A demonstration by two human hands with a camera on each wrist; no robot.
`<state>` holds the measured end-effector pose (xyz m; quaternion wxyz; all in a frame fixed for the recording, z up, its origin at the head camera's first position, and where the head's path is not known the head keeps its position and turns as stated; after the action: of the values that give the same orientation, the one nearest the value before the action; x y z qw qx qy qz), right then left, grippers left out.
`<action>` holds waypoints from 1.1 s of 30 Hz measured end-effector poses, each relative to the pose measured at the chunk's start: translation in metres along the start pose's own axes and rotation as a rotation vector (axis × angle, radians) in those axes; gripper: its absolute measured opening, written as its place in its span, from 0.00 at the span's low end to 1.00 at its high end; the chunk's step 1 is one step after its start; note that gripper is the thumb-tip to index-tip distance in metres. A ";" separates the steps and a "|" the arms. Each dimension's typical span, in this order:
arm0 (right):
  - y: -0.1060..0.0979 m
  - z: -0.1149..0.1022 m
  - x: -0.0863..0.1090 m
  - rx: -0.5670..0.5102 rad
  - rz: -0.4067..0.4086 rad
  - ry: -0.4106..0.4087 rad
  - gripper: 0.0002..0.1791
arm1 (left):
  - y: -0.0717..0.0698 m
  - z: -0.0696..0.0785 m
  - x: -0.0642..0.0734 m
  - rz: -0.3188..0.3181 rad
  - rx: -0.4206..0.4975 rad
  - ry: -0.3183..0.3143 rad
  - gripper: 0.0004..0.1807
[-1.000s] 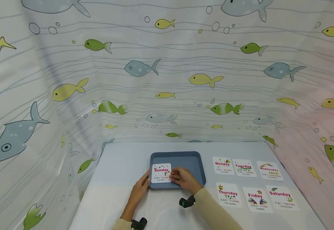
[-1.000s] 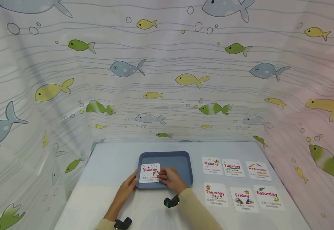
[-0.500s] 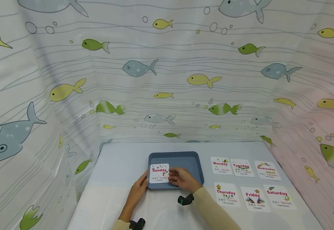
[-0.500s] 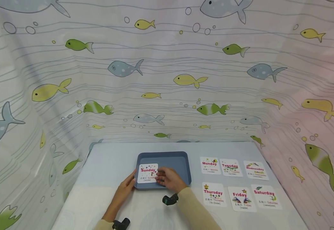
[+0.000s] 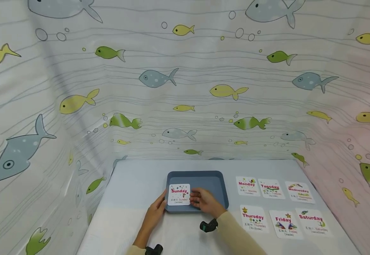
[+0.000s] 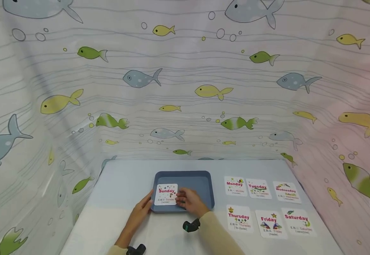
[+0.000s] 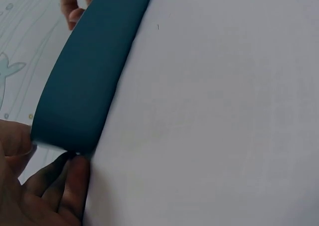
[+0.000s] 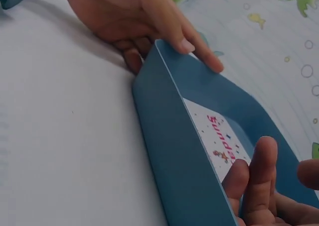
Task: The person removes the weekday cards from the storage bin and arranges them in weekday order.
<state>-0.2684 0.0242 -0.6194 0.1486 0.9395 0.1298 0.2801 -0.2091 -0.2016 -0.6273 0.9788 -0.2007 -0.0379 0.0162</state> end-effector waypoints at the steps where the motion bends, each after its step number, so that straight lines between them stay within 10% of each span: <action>1: -0.002 -0.001 0.001 0.001 0.004 -0.006 0.25 | 0.000 0.000 0.000 0.005 -0.004 0.004 0.26; 9: -0.001 -0.004 -0.004 -0.081 -0.128 0.005 0.24 | -0.002 0.001 -0.004 -0.015 0.002 -0.005 0.27; 33: -0.006 0.000 -0.009 -0.086 -0.123 0.037 0.28 | 0.002 -0.001 -0.003 -0.010 -0.015 0.003 0.27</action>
<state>-0.2764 0.0270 -0.6256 0.2035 0.9171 0.1777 0.2931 -0.2119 -0.2001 -0.6291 0.9774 -0.2077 -0.0378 0.0108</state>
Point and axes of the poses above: each hand's wrist, its own x-axis away from the middle knuckle, its own y-axis out of the palm, z = x × y, the point moved 4 cm from there along -x, towards the middle knuckle, and after that the axes turned 3 degrees about x, right-handed, at the moved point
